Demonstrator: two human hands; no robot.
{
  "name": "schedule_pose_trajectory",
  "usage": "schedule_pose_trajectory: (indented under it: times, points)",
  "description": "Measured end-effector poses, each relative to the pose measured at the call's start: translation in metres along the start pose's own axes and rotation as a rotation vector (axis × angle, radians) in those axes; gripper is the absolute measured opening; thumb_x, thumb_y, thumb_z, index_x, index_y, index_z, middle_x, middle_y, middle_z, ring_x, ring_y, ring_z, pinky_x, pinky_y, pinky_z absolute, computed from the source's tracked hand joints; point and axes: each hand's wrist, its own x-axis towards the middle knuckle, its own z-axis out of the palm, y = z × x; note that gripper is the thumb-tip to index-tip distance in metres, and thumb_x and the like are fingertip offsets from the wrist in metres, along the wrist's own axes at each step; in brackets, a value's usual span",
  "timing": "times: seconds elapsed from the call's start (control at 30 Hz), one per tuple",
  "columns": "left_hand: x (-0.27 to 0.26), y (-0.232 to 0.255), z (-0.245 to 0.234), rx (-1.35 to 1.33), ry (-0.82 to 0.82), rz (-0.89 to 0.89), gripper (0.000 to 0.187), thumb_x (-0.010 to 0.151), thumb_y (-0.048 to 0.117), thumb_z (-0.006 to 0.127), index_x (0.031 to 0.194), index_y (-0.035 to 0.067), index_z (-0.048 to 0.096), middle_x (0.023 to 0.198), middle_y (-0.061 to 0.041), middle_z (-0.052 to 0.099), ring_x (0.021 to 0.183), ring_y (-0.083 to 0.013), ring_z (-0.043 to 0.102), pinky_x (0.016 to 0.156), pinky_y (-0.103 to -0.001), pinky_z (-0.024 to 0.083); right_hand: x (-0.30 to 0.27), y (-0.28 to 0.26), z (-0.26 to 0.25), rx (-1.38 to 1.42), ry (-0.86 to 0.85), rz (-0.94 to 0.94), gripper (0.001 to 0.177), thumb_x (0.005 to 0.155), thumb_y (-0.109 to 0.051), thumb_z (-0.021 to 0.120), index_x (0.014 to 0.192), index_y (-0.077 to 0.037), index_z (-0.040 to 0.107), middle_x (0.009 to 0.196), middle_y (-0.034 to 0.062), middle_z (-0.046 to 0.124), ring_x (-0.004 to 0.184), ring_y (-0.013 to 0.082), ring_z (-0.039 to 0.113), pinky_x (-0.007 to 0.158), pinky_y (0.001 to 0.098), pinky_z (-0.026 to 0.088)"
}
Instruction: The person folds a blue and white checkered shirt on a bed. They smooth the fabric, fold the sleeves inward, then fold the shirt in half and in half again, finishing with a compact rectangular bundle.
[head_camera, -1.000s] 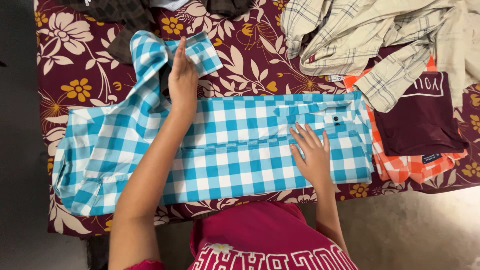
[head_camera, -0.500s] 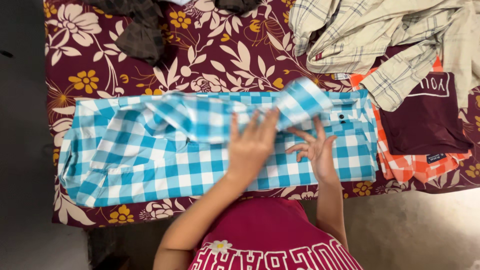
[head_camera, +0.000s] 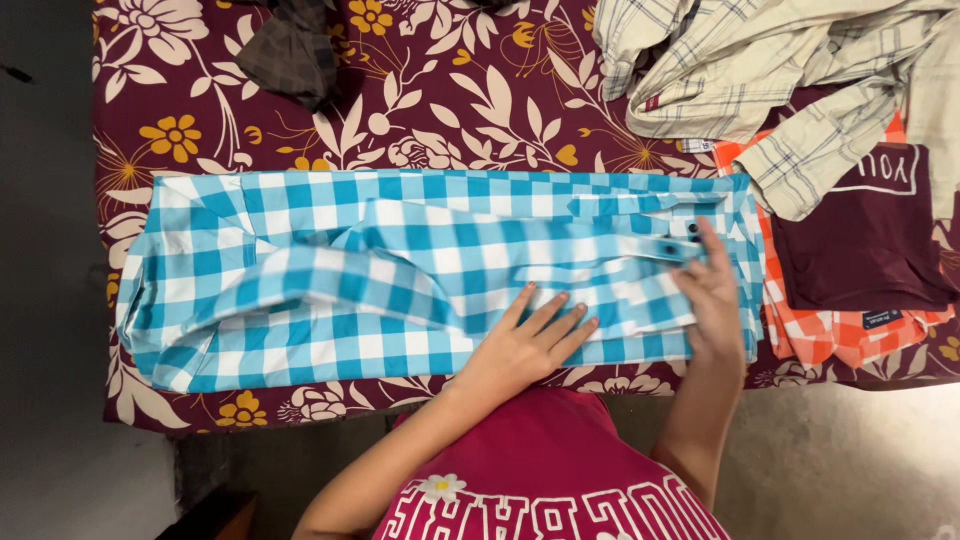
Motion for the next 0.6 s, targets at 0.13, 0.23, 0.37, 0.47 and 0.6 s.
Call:
schedule_pose_trajectory:
  times: [0.13, 0.23, 0.37, 0.47, 0.6]
  points:
    - [-0.018, -0.023, -0.021, 0.231, -0.006, -0.005, 0.069, 0.095, 0.016, 0.068, 0.157, 0.03, 0.043, 0.164, 0.002, 0.043, 0.15, -0.0208, 0.039, 0.124, -0.062, 0.027, 0.001, 0.0, -0.033, 0.009, 0.127, 0.016, 0.077, 0.087, 0.013, 0.055, 0.158, -0.004, 0.032, 0.114, -0.0006, 0.074, 0.108, 0.007, 0.069, 0.093, 0.0207, 0.055]
    - [-0.04, -0.047, -0.049, -0.022, -0.162, -0.228, 0.083, 0.086, 0.021, 0.075, 0.158, 0.031, 0.035, 0.167, -0.001, 0.029, 0.153, -0.0247, 0.028, 0.121, -0.07, 0.019, 0.0, -0.003, -0.047, -0.17, 0.064, 0.029, 0.067, 0.096, 0.008, 0.057, 0.161, -0.004, 0.045, 0.09, -0.0041, 0.054, 0.083, 0.0006, 0.053, 0.079, 0.0148, 0.044]
    - [-0.068, -0.067, -0.077, -0.086, -0.181, -0.463, 0.091, 0.073, 0.015, 0.069, 0.155, 0.028, 0.031, 0.162, -0.006, 0.028, 0.148, -0.0296, 0.03, 0.115, -0.073, 0.014, 0.001, -0.009, -0.045, -0.154, 0.223, 0.135, 0.044, 0.108, -0.019, 0.054, 0.149, -0.009, 0.067, 0.084, -0.0095, 0.051, 0.056, -0.0018, 0.032, 0.049, 0.0154, 0.025]
    - [-0.087, -0.072, -0.084, 0.153, -0.215, -0.523, 0.086, 0.081, 0.004, 0.063, 0.157, 0.03, 0.034, 0.164, -0.002, 0.034, 0.15, -0.0239, 0.035, 0.119, -0.072, 0.018, 0.006, -0.012, -0.03, -0.222, 0.241, 0.085, 0.041, 0.111, -0.03, 0.053, 0.143, -0.008, 0.066, 0.081, -0.0101, 0.051, 0.061, -0.0035, 0.035, 0.053, 0.0147, 0.026]
    - [-0.108, -0.076, -0.083, 0.534, -0.359, -0.568, 0.088, 0.082, 0.002, 0.062, 0.157, 0.041, 0.038, 0.165, 0.007, 0.039, 0.15, -0.0158, 0.039, 0.118, -0.069, 0.023, 0.007, -0.014, -0.016, -0.4, 0.237, -0.005, 0.041, 0.102, -0.011, 0.07, 0.141, 0.0, 0.063, 0.084, -0.0047, 0.059, 0.073, -0.0012, 0.048, 0.066, 0.0151, 0.038]
